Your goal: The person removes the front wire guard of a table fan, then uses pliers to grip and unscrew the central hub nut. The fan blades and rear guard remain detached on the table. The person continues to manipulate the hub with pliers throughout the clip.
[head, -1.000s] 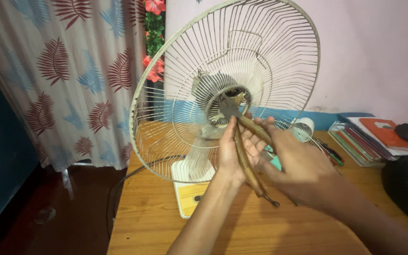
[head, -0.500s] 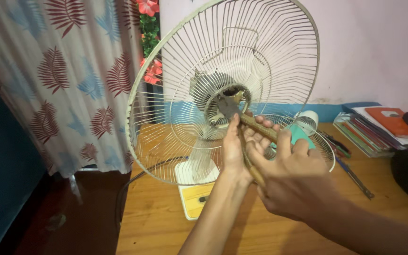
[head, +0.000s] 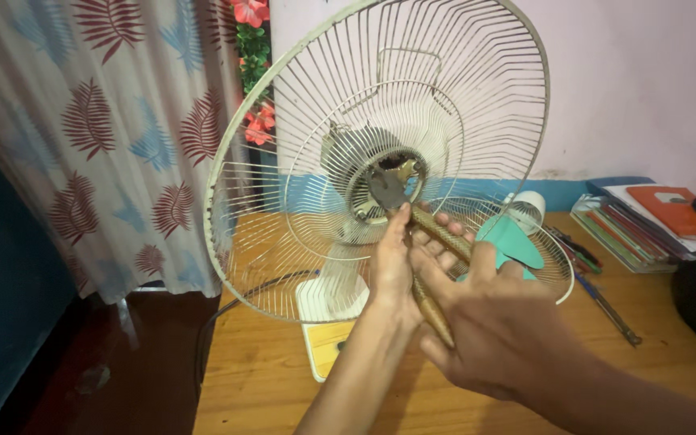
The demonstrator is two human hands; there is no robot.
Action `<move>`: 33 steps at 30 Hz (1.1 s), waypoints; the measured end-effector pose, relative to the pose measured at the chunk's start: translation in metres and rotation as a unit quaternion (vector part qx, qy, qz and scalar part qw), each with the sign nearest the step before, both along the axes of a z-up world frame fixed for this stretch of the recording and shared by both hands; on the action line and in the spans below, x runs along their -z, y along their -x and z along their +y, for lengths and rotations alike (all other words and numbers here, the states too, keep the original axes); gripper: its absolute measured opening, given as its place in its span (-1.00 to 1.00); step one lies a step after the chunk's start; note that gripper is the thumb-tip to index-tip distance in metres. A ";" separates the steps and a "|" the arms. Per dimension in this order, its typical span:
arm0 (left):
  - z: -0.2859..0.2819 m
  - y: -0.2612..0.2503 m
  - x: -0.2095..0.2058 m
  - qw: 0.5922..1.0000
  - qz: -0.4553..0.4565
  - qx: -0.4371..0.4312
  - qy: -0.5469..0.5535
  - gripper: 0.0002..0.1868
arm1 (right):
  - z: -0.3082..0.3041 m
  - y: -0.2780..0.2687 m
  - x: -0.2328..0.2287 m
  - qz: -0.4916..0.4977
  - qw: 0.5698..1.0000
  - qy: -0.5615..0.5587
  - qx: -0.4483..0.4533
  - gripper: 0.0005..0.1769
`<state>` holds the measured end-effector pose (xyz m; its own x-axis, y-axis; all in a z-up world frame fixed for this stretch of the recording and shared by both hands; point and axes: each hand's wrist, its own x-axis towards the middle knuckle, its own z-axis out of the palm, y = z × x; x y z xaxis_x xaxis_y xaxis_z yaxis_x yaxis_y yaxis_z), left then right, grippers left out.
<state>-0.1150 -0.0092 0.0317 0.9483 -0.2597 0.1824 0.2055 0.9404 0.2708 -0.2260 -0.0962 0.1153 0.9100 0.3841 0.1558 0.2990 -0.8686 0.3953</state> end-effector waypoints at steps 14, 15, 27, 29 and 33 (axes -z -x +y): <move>0.026 0.008 -0.015 0.948 0.084 -0.059 -0.302 -0.72 | -0.014 -0.027 0.032 0.160 0.904 -0.386 -0.087 0.18; 0.029 0.008 -0.015 0.935 0.086 -0.054 -0.340 -0.70 | -0.014 -0.029 0.035 0.175 0.878 -0.432 -0.108 0.18; 0.068 -0.028 -0.015 0.767 0.000 -0.112 -0.632 -0.69 | 0.050 -0.038 0.104 0.327 0.443 -0.830 -0.091 -0.42; 0.074 -0.040 -0.014 0.743 -0.021 -0.117 -0.658 -0.69 | 0.066 -0.038 0.112 0.360 0.363 -0.853 -0.108 -0.55; 0.083 -0.054 -0.028 0.473 -0.165 -0.132 -0.855 -0.58 | 0.097 -0.032 0.114 0.345 0.238 -0.904 -0.087 -0.68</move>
<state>-0.0612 0.0739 0.0599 0.9822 -0.1750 0.0685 -0.1763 -0.7316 0.6585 -0.1944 0.0010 0.0015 0.9531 0.2989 0.0468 -0.1553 0.6161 -0.7722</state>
